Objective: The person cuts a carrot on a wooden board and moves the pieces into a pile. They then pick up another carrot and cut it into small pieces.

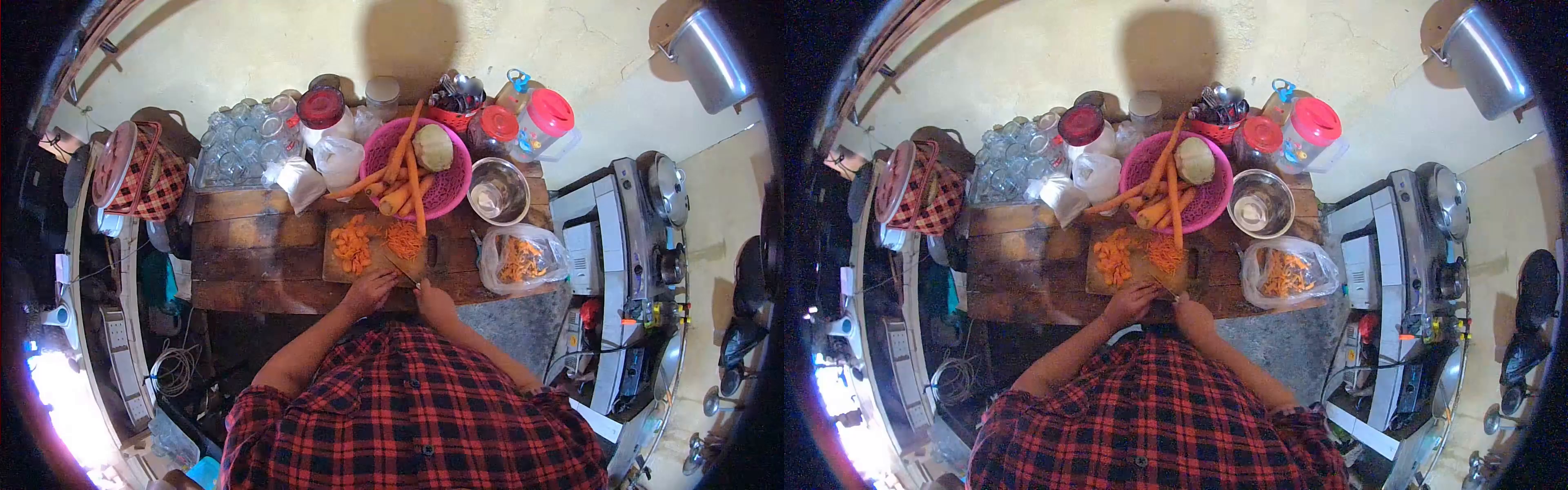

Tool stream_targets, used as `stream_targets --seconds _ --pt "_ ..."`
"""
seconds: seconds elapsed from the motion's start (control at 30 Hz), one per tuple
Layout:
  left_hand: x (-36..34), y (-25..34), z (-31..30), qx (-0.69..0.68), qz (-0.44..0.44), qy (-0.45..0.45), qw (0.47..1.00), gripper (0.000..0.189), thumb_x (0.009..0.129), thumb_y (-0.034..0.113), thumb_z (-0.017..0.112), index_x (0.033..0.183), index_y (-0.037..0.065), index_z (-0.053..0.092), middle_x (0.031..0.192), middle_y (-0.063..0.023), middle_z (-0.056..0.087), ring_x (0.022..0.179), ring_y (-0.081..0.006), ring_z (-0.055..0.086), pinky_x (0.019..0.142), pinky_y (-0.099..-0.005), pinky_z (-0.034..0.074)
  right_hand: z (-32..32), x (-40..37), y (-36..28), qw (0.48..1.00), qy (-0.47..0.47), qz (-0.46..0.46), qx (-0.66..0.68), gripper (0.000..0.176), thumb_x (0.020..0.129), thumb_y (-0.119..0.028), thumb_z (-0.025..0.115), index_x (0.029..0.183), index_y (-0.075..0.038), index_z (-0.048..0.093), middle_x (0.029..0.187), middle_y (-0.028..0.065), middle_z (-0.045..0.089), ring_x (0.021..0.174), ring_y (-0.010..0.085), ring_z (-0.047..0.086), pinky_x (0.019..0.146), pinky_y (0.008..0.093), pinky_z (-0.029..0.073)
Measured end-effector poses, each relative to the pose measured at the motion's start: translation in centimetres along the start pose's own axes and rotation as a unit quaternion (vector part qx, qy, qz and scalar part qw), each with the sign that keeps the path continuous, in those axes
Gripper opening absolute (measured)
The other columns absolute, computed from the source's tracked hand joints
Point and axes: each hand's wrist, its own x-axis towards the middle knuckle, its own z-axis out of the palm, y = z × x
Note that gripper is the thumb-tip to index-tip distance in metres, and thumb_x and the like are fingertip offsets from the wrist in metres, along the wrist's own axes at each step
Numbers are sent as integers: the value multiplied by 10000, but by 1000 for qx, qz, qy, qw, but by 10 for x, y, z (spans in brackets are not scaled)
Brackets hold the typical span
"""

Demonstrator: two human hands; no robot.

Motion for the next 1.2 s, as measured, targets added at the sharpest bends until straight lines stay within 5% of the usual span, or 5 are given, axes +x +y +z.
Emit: stream_targets --seconds 0.43,0.6,1.2 --pt "-12 -7 11 -26 -15 -12 999 329 693 33 602 1019 -5 616 1131 -108 600 1081 -267 544 883 -359 478 6 9 -11 997 34 -52 -37 286 894 -271 470 964 6 458 709 229 615 663 401 614 578 497 485" --pt "-8 -5 6 -26 -13 -10 1000 362 663 34 618 1023 -4 611 1123 -108 600 1086 -267 539 893 -357 473 12 -7 -2 1000 0 17 -17 275 902 -268 463 954 2 450 723 232 614 683 392 620 592 486 492" --pt "-9 -5 4 -15 -30 -23 999 330 704 42 619 1034 22 619 1081 -81 606 1091 -294 510 884 -376 470 3 -9 -10 999 -25 30 1 291 910 -287 448 976 -4 436 773 240 625 736 428 615 647 522 483"
